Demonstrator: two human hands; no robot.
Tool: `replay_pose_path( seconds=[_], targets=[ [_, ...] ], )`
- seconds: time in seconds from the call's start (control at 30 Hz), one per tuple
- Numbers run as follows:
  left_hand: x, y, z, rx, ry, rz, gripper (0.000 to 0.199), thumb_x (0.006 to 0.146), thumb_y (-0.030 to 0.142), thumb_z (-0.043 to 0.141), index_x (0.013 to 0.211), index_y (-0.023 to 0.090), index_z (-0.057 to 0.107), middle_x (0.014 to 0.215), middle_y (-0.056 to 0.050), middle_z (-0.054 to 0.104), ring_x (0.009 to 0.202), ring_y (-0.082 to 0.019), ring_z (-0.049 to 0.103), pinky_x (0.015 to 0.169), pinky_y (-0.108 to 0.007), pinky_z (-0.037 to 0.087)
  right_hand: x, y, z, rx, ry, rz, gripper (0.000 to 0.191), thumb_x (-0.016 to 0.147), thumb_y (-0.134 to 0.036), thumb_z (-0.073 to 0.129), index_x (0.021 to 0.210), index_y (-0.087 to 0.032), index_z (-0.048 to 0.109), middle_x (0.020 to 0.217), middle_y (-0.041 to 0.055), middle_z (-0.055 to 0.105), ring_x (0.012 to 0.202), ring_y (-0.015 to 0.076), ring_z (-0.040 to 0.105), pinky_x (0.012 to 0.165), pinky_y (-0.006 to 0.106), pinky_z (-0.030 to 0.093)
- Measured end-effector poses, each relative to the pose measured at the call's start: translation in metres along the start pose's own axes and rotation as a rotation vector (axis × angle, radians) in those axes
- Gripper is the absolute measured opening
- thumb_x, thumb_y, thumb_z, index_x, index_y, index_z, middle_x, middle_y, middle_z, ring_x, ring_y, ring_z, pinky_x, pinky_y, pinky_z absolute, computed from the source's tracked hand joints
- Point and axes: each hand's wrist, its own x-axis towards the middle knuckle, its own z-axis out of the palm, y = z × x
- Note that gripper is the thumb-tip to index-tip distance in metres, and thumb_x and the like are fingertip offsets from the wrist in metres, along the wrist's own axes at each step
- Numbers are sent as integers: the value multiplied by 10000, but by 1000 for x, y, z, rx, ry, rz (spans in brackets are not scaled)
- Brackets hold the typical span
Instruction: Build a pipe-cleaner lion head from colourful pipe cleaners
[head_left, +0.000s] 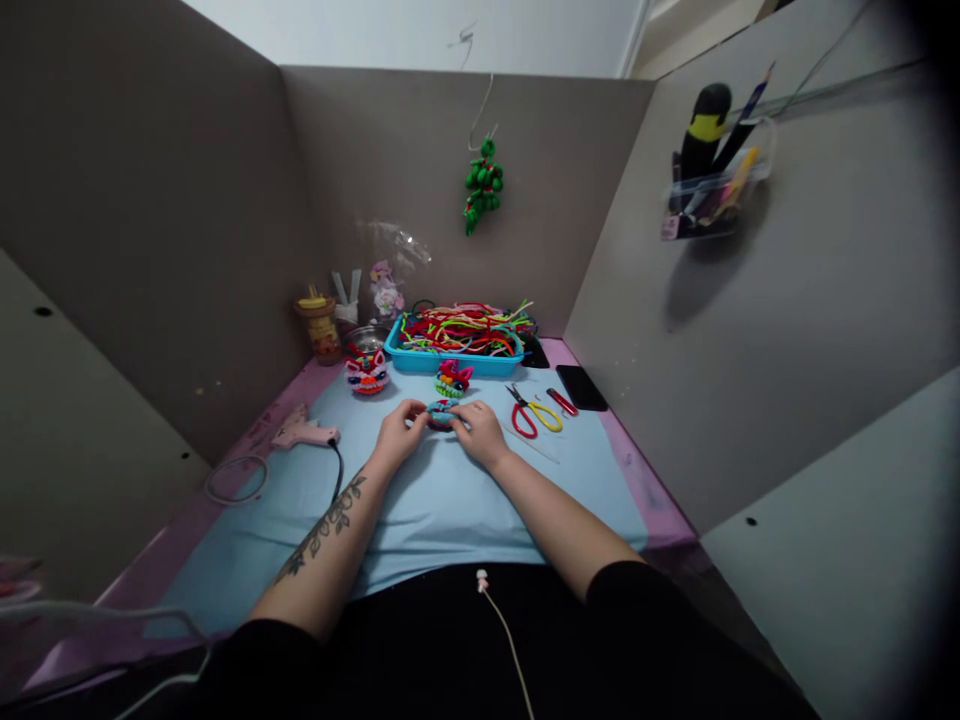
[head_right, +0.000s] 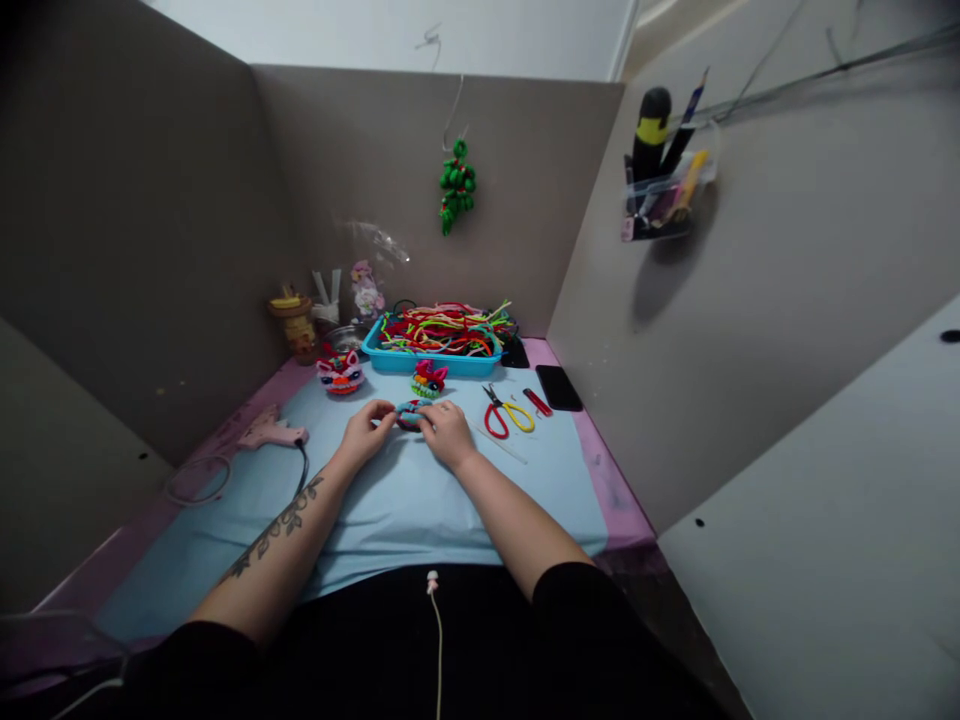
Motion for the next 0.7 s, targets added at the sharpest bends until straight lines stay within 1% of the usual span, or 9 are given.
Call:
replay_pose_path(
  seconds=[0.07,0.13,0.17,0.23,0.3,0.43,0.53,0.63,0.7],
  targets=[
    [-1,-1,0,131,60,-79,239,806,255,511,1021,175,580,908,-103,676,867,-237,608,772,-330,436,-1,3,1,91,31,26,152,802,-186,556,905,-202,666,882,54,671,884,206,566,846,338,429],
    [0,-1,1,230,58,-122,340,765,186,557,1104,166,562,938,-147,674,980,-300,581,852,-391,399,-1,6,2,175,43,75,134,768,-173,559,850,-202,660,875,44,666,879,195,584,841,325,445],
    [2,-1,3,234,45,-130,400,730,147,585,1129,162,555,952,-163,671,1034,-324,559,883,-409,378,-2,7,3,213,39,99,128,755,-174,560,832,-205,657,882,40,666,885,192,592,841,323,450],
    [8,-1,8,154,28,-162,487,671,86,620,1147,159,551,966,-173,665,1092,-336,534,921,-413,355,-2,10,3,278,23,139,118,735,-178,561,804,-207,652,911,37,666,905,191,599,841,322,457],
    [15,1,13,22,10,-238,521,655,65,623,1161,156,537,960,-158,668,1049,-312,565,907,-391,377,-2,13,3,321,18,177,105,717,-181,563,777,-204,646,932,40,664,924,194,599,830,320,461],
    [26,6,22,-312,-28,-400,537,693,110,614,1209,135,468,905,-110,677,771,-200,632,738,-312,462,-2,17,-1,378,36,287,97,710,-207,557,762,-198,638,942,41,660,922,194,600,774,300,465],
    [28,9,27,-502,-31,-474,603,646,124,668,1208,139,450,975,-114,650,681,-144,619,624,-255,471,-2,20,-4,409,51,362,114,708,-235,559,778,-196,640,946,37,661,914,194,600,750,290,463],
    [28,7,28,-511,-88,-481,671,563,93,718,1184,142,471,1125,-161,583,791,-172,639,642,-265,493,-2,22,-5,429,59,416,131,704,-251,561,788,-192,642,932,37,665,896,192,597,753,291,464],
    [27,4,26,-403,-173,-397,718,517,92,749,1183,147,486,1198,-176,548,945,-230,623,722,-305,503,-3,22,-7,431,64,428,129,705,-255,561,783,-192,641,933,39,663,897,191,593,759,292,464]
  ],
)
